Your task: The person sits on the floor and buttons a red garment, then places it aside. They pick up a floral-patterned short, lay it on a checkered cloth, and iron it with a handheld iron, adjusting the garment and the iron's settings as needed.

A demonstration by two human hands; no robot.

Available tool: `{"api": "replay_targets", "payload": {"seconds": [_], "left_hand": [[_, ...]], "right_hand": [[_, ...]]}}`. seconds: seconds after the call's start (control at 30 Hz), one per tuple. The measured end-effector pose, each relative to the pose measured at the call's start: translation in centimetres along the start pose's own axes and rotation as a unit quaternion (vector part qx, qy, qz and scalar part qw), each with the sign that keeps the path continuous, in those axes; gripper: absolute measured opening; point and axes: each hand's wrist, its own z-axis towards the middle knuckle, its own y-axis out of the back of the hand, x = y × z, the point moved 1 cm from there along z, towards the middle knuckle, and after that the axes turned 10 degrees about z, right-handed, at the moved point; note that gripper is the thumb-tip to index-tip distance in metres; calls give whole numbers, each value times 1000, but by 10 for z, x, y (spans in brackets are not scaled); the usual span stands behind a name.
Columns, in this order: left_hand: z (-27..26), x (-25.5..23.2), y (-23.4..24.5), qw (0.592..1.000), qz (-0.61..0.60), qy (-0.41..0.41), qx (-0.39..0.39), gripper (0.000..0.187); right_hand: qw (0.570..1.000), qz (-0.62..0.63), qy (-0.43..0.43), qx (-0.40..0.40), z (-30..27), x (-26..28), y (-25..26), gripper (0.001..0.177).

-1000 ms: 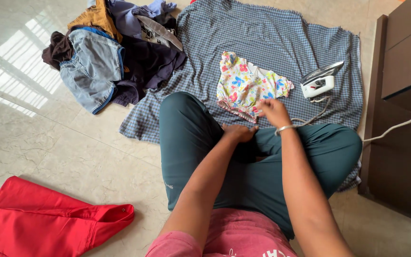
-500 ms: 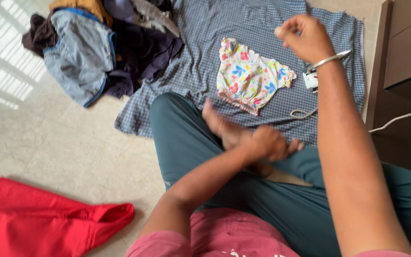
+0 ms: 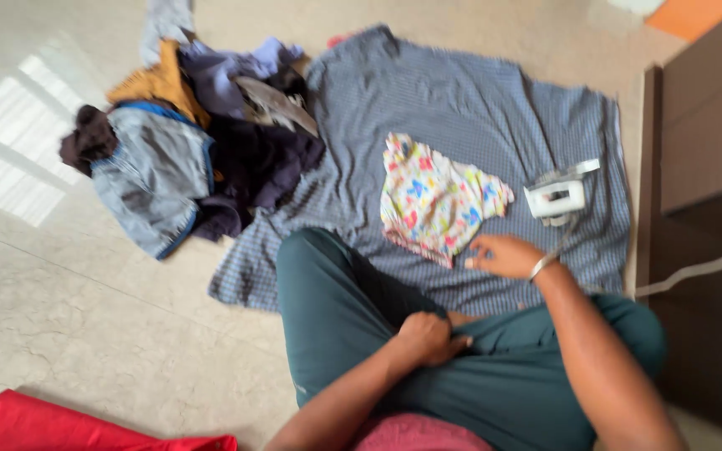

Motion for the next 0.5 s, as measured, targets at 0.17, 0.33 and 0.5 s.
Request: {"api": "replay_targets", "payload": {"seconds": [0.17, 0.33, 0.5], "left_hand": [[-101, -1, 71, 986, -133, -62, -82, 57], [-110, 13, 92, 967, -239, -41, -78, 55], [-85, 38, 72, 940, -341, 26, -17, 53]], "right_hand": [[999, 35, -17, -32, 20, -12, -15, 54], [999, -12, -10, 43, 20, -36, -45, 53], [998, 27, 29, 46, 17, -3, -48, 56]]}}
